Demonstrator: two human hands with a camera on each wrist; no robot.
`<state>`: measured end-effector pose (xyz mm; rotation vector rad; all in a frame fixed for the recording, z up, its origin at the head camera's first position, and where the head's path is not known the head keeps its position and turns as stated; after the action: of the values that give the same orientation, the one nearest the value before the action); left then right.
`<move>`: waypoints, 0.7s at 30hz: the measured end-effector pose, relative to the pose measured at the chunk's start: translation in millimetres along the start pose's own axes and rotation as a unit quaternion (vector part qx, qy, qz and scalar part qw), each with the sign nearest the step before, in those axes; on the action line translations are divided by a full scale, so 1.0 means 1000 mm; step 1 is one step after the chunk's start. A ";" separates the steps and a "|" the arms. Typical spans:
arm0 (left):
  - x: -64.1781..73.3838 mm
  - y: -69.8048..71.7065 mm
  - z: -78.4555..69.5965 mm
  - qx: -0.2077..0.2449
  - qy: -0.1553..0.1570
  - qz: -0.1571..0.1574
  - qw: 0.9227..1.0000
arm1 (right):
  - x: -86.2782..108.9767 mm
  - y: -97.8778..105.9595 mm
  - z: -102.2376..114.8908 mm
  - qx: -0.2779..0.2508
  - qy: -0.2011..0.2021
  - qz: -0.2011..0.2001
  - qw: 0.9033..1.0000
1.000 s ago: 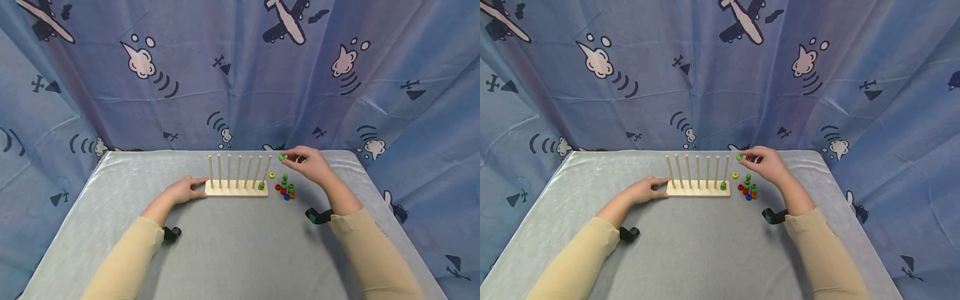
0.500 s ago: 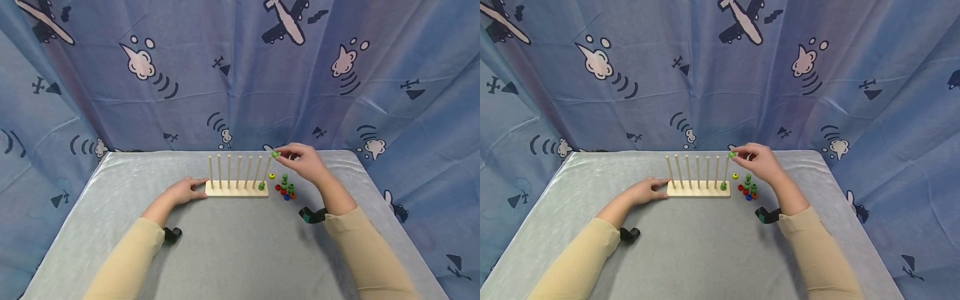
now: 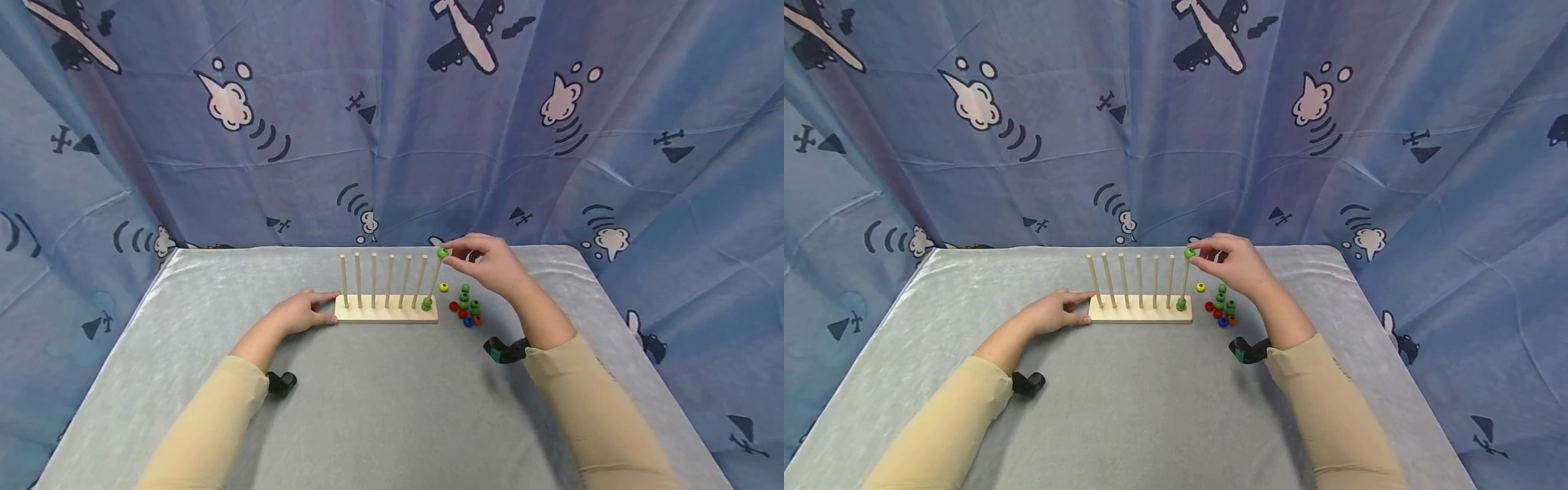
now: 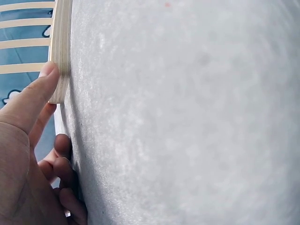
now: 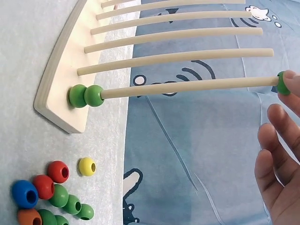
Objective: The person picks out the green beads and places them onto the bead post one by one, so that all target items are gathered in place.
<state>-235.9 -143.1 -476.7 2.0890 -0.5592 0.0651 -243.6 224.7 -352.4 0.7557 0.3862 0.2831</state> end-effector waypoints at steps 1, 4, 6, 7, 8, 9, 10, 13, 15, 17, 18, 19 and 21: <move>0.000 0.000 0.000 0.001 0.000 0.000 1.000 | -0.001 -0.001 -0.001 0.000 0.000 0.001 1.000; 0.001 0.001 0.000 0.002 0.002 0.001 1.000 | -0.001 -0.002 -0.002 -0.001 0.002 0.003 1.000; 0.001 0.000 0.000 0.001 0.001 0.001 1.000 | -0.001 -0.003 -0.002 -0.001 0.002 0.004 1.000; 0.000 0.000 0.000 0.001 0.000 0.002 1.000 | 0.000 -0.003 -0.002 -0.001 0.001 0.005 1.000; 0.001 0.000 0.000 0.001 0.001 0.003 1.000 | 0.000 -0.004 -0.001 -0.001 0.001 0.006 1.000; 0.000 0.000 0.000 0.002 0.001 0.003 1.000 | 0.000 -0.004 -0.001 -0.001 0.001 0.007 1.000; 0.001 0.000 0.000 0.002 0.001 0.004 1.000 | 0.000 -0.005 -0.001 -0.002 0.000 0.009 1.000; 0.000 0.000 0.000 0.003 0.002 0.004 1.000 | 0.001 -0.007 -0.002 -0.001 -0.009 0.014 1.000; 0.001 0.000 0.000 0.004 0.004 0.004 1.000 | 0.001 -0.008 -0.003 0.001 -0.017 0.017 1.000; 0.001 0.001 0.000 0.005 0.005 0.005 1.000 | 0.001 -0.010 -0.005 0.005 -0.027 0.021 0.999; 0.001 0.001 -0.001 0.005 0.005 0.005 1.000 | 0.001 -0.011 -0.006 0.006 -0.031 0.022 0.999; 0.001 0.001 -0.001 0.005 0.003 0.005 1.000 | 0.001 -0.012 -0.007 0.011 -0.035 0.024 0.999; 0.001 0.001 -0.001 0.005 0.003 0.005 1.000 | 0.002 -0.015 -0.010 0.017 -0.038 0.028 0.999</move>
<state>-235.0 -142.7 -475.0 2.0962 -0.5667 0.0788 -244.5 220.8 -370.4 0.8086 0.2985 0.3010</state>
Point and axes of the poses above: each hand's wrist, its own x-axis away from the middle knuckle, its own y-axis out of the back of the hand, z = x × y, the point moved 2 cm from there along -x, towards the middle knuckle, and after that the axes turned 2 degrees about -y, right-handed, at the moved point
